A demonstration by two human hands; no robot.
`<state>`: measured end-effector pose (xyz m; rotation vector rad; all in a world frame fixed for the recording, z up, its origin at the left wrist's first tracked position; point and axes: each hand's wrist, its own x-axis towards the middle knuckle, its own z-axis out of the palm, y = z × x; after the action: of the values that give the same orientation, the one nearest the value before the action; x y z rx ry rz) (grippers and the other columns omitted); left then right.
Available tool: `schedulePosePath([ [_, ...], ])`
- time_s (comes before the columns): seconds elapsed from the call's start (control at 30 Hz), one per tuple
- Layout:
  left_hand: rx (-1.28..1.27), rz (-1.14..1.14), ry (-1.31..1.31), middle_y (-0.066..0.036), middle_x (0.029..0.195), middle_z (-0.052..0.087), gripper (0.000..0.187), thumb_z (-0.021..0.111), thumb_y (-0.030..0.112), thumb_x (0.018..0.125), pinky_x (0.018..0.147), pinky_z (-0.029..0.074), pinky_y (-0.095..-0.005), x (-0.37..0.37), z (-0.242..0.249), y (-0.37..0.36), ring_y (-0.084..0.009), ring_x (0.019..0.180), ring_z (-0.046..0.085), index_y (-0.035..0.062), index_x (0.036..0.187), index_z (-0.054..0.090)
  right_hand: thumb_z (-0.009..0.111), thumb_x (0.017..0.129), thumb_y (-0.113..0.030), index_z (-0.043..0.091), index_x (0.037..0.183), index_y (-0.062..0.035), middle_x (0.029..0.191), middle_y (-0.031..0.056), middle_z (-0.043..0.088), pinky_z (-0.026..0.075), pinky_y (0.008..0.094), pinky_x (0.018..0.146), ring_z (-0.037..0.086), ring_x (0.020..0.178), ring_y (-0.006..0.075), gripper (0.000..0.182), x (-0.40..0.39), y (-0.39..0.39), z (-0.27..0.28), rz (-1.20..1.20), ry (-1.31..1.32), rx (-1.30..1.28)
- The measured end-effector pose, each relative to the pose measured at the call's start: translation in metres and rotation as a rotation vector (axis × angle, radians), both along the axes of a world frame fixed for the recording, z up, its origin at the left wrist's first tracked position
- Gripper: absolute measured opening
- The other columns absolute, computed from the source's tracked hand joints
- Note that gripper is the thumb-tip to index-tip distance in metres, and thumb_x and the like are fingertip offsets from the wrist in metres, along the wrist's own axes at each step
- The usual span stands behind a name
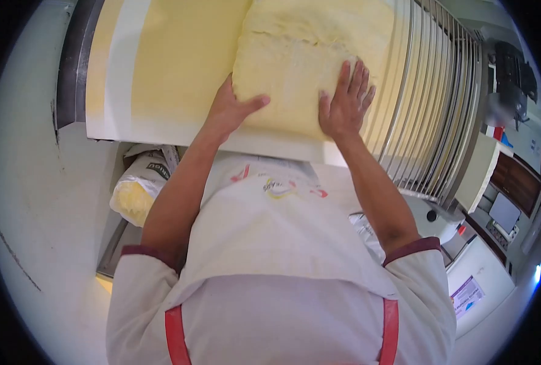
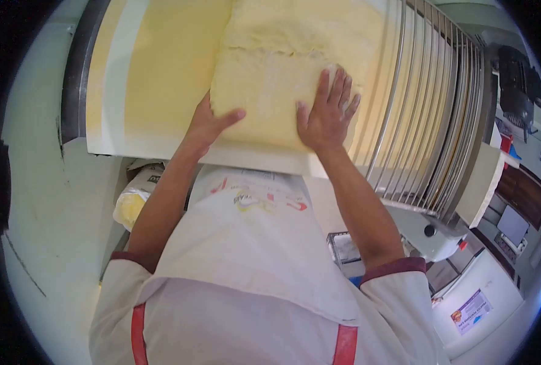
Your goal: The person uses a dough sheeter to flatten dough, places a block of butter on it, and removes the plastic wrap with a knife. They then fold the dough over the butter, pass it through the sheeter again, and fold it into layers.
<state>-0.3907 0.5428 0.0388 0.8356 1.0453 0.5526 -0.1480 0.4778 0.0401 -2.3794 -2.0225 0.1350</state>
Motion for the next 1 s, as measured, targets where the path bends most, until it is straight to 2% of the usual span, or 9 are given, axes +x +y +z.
schedulePosePath([
  [0.13, 0.085, 0.045, 0.023, -0.014, 0.125, 0.056, 0.068, 0.076, 0.008, 0.077, 0.095, 0.046, -0.0334, 0.001, 0.002, 0.0, -0.0218, 0.114, 0.056, -0.0012, 0.133, 0.04, 0.048, 0.09, -0.045, 0.011, 0.15, -0.0004, 0.156, 0.0248, 0.003, -0.003, 0.0616, 0.111, 0.001, 0.145, 0.0406, 0.083, -0.002, 0.005, -0.007, -0.053, 0.023, 0.067],
  [0.23, 0.067, 0.029, -0.025, -0.014, 0.124, 0.057, 0.067, 0.076, 0.008, 0.077, 0.095, 0.046, -0.0332, -0.005, -0.003, -0.001, -0.0218, 0.113, 0.056, -0.0011, 0.133, 0.04, 0.048, 0.089, -0.046, 0.012, 0.149, -0.0001, 0.156, 0.0235, 0.004, -0.003, 0.0624, 0.111, 0.001, 0.144, 0.0417, 0.084, -0.053, 0.042, 0.003, 0.058, 0.138, 0.114],
  [0.4, 0.026, -0.008, 0.002, -0.014, 0.127, 0.055, 0.067, 0.075, 0.009, 0.079, 0.097, 0.045, -0.0329, -0.008, -0.003, 0.002, -0.0211, 0.116, 0.054, -0.0011, 0.134, 0.039, 0.049, 0.089, -0.048, 0.012, 0.15, -0.0013, 0.156, 0.0227, 0.005, -0.002, 0.0613, 0.112, 0.002, 0.144, 0.0411, 0.085, -0.08, 0.049, 0.007, 0.012, 0.019, 0.009],
  [0.6, -0.215, 0.104, -0.415, -0.013, 0.134, 0.048, 0.068, 0.07, 0.008, 0.084, 0.101, 0.041, -0.0317, -0.032, -0.026, -0.009, -0.0202, 0.122, 0.048, -0.0017, 0.14, 0.033, 0.046, 0.091, -0.047, 0.013, 0.15, -0.0032, 0.157, 0.021, 0.006, -0.001, 0.0603, 0.113, 0.003, 0.145, 0.04, 0.081, -0.114, 0.079, 0.01, 0.097, 0.142, 0.123],
  [0.63, -0.172, 0.112, -0.391, -0.013, 0.135, 0.047, 0.068, 0.069, 0.007, 0.084, 0.101, 0.04, -0.0314, -0.03, -0.029, -0.007, -0.02, 0.123, 0.047, -0.0019, 0.14, 0.032, 0.044, 0.092, -0.047, 0.013, 0.15, -0.0017, 0.157, 0.0203, 0.006, -0.002, 0.0599, 0.113, 0.002, 0.145, 0.0387, 0.08, -0.126, 0.087, 0.015, 0.14, 0.074, -0.023],
  [0.83, 0.089, 0.003, -0.086, -0.014, 0.141, 0.04, 0.067, 0.065, 0.006, 0.086, 0.107, 0.033, -0.0341, -0.03, -0.031, -0.005, -0.0213, 0.131, 0.039, -0.0016, 0.143, 0.029, 0.041, 0.094, -0.045, 0.013, 0.15, -0.0017, 0.157, 0.0205, 0.006, -0.001, 0.0596, 0.113, 0.001, 0.145, 0.0386, 0.076, -0.125, 0.088, 0.013, 0.134, 0.075, -0.002],
  [0.9, 0.099, -0.16, -0.054, -0.015, 0.148, 0.033, 0.068, 0.061, 0.006, 0.087, 0.111, 0.029, -0.0382, -0.043, -0.016, 0.008, -0.0237, 0.136, 0.033, -0.0006, 0.145, 0.026, 0.04, 0.094, -0.045, 0.013, 0.15, -0.0014, 0.157, 0.0213, 0.008, -0.001, 0.0585, 0.114, 0.002, 0.145, 0.0387, 0.076, -0.109, 0.086, 0.013, 0.08, 0.358, 0.167],
  [0.93, 0.459, -0.231, 0.175, -0.016, 0.148, 0.032, 0.068, 0.061, 0.008, 0.086, 0.112, 0.026, -0.0394, -0.034, -0.012, 0.021, -0.0259, 0.137, 0.031, -0.0005, 0.145, 0.027, 0.04, 0.094, -0.045, 0.013, 0.15, -0.0013, 0.156, 0.0217, 0.009, -0.001, 0.0579, 0.114, 0.003, 0.145, 0.0387, 0.075, -0.099, 0.088, 0.013, 0.051, 0.504, 0.245],
  [1.0, 1.127, -0.364, 0.656, -0.019, 0.148, 0.032, 0.069, 0.06, 0.011, 0.084, 0.114, 0.02, -0.0418, 0.006, 0.024, 0.05, -0.0303, 0.14, 0.026, -0.0002, 0.144, 0.027, 0.04, 0.094, -0.045, 0.014, 0.149, 0.0003, 0.156, 0.0228, 0.011, 0.0, 0.0561, 0.115, 0.003, 0.145, 0.0381, 0.076, -0.082, 0.121, 0.047, 0.057, 0.526, 0.212],
])
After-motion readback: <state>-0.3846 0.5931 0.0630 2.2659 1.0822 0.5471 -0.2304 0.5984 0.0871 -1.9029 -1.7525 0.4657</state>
